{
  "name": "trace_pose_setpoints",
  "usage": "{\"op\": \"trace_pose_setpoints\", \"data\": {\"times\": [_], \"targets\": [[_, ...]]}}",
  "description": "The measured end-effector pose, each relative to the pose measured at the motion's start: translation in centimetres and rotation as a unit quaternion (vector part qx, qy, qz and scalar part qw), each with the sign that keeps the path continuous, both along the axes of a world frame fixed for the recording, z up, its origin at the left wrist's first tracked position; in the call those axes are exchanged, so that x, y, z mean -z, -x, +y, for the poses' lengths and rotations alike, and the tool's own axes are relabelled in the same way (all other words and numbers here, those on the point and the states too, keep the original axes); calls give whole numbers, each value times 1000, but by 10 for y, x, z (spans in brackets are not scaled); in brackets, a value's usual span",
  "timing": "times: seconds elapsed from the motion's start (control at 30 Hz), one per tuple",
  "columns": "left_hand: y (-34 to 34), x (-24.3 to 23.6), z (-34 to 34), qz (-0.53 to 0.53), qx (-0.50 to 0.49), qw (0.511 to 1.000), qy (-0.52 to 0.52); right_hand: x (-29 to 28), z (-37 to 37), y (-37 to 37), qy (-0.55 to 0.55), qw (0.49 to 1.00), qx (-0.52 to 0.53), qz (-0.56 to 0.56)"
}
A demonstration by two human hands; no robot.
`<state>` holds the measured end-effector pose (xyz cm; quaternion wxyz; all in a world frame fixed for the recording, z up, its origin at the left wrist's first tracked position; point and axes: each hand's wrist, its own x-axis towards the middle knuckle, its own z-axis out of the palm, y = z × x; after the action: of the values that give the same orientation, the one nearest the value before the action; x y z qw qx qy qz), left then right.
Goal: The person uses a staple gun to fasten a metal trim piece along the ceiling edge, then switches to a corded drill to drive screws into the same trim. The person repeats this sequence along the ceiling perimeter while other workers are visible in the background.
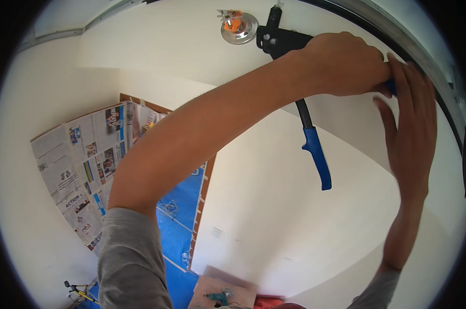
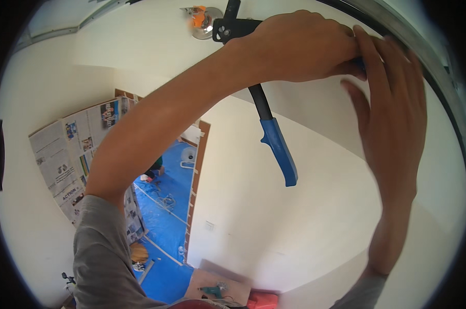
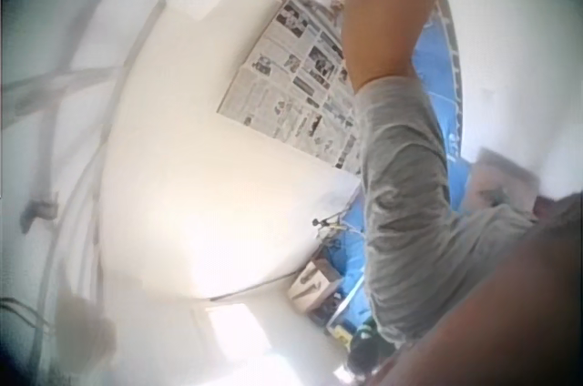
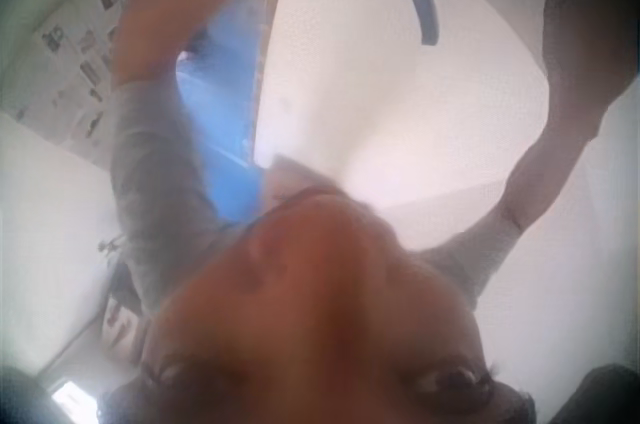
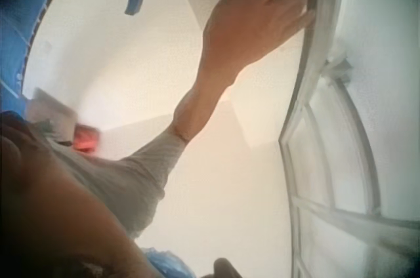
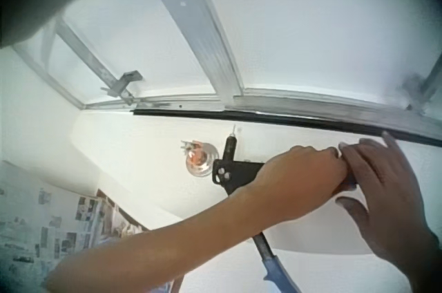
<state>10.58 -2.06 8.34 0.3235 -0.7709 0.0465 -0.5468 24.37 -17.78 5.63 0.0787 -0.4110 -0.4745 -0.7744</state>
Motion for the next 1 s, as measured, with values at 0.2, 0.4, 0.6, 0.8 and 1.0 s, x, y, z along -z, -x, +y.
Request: {"op": "trace_pose_setpoints", "data": {"times": [0.2, 0.4, 0.6, 0.8, 1.0], "targets": [[-3, -8, 26, 8, 10, 1000, -1, -36, 34, 0, 130, 985, -35, 106], [-2, -21, 41, -62, 90, 990, -84, -51, 39, 1, 58, 975, 70, 205], [20, 25, 54, -304, 261, 916, 13, -57, 46, -6, 28, 991, 55, 120], [9, 108, 81, -307, 219, 925, 53, -56, 50, 3, 34, 987, 70, 139], [-8, 110, 97, -258, 238, 934, 65, -61, 60, 2, 10, 989, 79, 123]]}}
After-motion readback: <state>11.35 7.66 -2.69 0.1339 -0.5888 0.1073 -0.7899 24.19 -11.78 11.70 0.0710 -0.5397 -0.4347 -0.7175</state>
